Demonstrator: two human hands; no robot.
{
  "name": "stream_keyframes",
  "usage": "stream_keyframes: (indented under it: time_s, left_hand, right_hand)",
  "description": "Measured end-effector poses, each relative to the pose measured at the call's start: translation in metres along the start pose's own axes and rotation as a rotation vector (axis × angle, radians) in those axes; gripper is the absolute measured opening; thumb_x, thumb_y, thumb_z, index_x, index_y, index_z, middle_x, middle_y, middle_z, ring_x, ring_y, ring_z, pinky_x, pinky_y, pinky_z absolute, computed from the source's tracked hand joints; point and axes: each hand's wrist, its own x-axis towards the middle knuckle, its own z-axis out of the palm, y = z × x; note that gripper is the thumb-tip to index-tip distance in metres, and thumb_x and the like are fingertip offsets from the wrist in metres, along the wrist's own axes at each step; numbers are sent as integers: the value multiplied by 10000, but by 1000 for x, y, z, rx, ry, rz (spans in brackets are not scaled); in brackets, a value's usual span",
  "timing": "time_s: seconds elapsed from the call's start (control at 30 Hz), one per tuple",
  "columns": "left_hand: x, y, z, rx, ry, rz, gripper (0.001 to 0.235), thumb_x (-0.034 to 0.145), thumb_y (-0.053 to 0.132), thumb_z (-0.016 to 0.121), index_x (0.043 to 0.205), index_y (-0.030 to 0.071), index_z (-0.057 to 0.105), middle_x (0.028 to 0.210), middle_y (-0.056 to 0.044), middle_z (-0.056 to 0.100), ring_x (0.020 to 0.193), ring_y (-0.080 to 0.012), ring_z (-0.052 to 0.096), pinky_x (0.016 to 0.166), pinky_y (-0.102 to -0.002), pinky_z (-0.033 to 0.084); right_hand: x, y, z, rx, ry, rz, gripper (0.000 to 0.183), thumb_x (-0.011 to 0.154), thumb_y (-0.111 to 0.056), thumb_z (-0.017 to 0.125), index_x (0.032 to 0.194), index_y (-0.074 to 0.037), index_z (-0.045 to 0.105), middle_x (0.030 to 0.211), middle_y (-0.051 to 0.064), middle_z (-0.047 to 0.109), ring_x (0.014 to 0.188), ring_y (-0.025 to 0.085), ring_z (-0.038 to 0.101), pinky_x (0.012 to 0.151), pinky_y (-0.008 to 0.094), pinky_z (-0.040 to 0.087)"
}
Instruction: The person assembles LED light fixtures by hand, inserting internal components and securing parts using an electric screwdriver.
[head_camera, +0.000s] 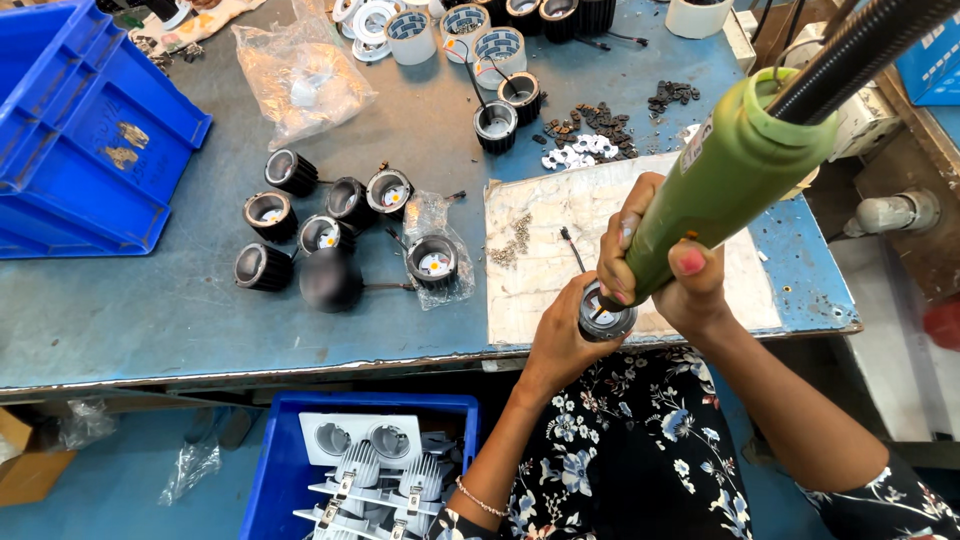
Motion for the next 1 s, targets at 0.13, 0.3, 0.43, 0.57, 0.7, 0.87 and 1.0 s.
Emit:
stream_keyframes:
  time_s: [0.13, 0.3, 0.43, 0.57, 0.7, 0.87, 1.0]
  left_hand:
    - [-1, 1, -1, -9, 5, -9, 721, 764, 249, 857, 1375, 38, 536, 1258, -142, 665, 1162, -277, 686, 1022, -377, 547]
    - [0, 1, -1, -3, 3, -10, 720, 750, 253, 858, 1356, 39, 534, 1227, -139, 669, 1138, -279, 688, 1000, -377, 548]
    - [0, -1, 0, 5, -5, -5, 682, 760, 255, 861, 1326, 40, 546, 1201, -138, 676, 1120, -281, 695, 990, -378, 556]
    - [0, -2, 0, -2, 8, -12, 640, 773, 255, 863, 1288, 34, 554, 1161, -148, 683, 1078, -289, 709, 962, -381, 569]
    - [0, -1, 1, -49, 22, -36, 649, 775, 251, 859, 1284, 9, 539, 1153, -162, 684, 1056, -289, 716, 941, -380, 578]
    - [0, 3, 0, -80, 38, -16, 668, 772, 234, 860, 1297, -17, 533, 1160, -178, 681, 1060, -295, 710, 945, -388, 571]
    - [-1, 3, 3, -63, 55, -30, 599, 785, 236, 859, 1240, -4, 553, 1131, -172, 688, 1041, -293, 717, 931, -387, 577]
  right_hand:
    - [0, 1, -1, -4, 1, 9, 720, 816, -663, 819, 974, -56, 465, 641, 81, 521, 520, 157, 513, 517, 292, 465]
    - [1, 6, -5, 16, -39, 13, 719, 814, -656, 827, 984, -54, 472, 638, 71, 518, 520, 146, 508, 510, 281, 459]
    - [3, 9, -4, 31, -103, 7, 698, 831, -632, 834, 993, -49, 486, 649, 73, 534, 531, 135, 518, 513, 268, 465]
    - [1, 13, 6, -49, -37, -15, 689, 818, -608, 842, 981, -34, 497, 652, 64, 531, 499, 128, 525, 457, 265, 467]
    - [0, 18, 12, -181, 30, -12, 714, 787, -641, 822, 985, -27, 514, 696, 48, 528, 478, 120, 549, 393, 256, 480]
    - [0, 16, 15, -103, -13, -21, 710, 823, -609, 838, 1010, -9, 507, 700, 67, 537, 505, 130, 524, 481, 267, 456]
    - [1, 15, 16, -54, -21, -32, 699, 823, -576, 850, 1010, -9, 485, 678, 53, 509, 496, 137, 511, 471, 268, 435]
